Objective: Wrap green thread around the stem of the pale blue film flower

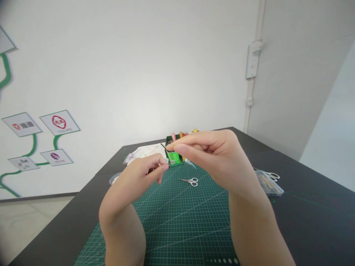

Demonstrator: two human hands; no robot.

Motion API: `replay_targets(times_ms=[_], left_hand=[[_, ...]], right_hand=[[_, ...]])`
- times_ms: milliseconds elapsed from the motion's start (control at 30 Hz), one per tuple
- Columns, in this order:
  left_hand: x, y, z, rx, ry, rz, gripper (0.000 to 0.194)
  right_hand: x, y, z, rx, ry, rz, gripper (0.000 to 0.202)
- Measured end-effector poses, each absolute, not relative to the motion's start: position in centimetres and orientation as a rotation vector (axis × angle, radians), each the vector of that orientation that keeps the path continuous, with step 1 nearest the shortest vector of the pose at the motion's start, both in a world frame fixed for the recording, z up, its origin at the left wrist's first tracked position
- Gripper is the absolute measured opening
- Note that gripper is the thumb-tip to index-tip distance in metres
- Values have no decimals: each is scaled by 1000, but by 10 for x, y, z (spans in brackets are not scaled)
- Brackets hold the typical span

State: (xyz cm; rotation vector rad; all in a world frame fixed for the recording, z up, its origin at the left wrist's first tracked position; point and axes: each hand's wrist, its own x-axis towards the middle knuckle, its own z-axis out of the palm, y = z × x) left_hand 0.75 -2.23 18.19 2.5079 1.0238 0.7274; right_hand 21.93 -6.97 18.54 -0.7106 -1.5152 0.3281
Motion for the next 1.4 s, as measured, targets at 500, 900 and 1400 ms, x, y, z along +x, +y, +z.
replay_targets(times_ms=[500, 900, 1400], left_hand=[[-3, -48, 190, 2565, 861, 443, 21], [-19, -67, 193, 2557, 781, 679, 19], [-21, -64, 188, 2270, 819, 1559, 17]], right_hand=[[214, -42, 183, -824, -1462, 429, 10], [206, -30, 180, -926, -1571, 396, 15], [204, -23, 176, -954, -1697, 521, 32]])
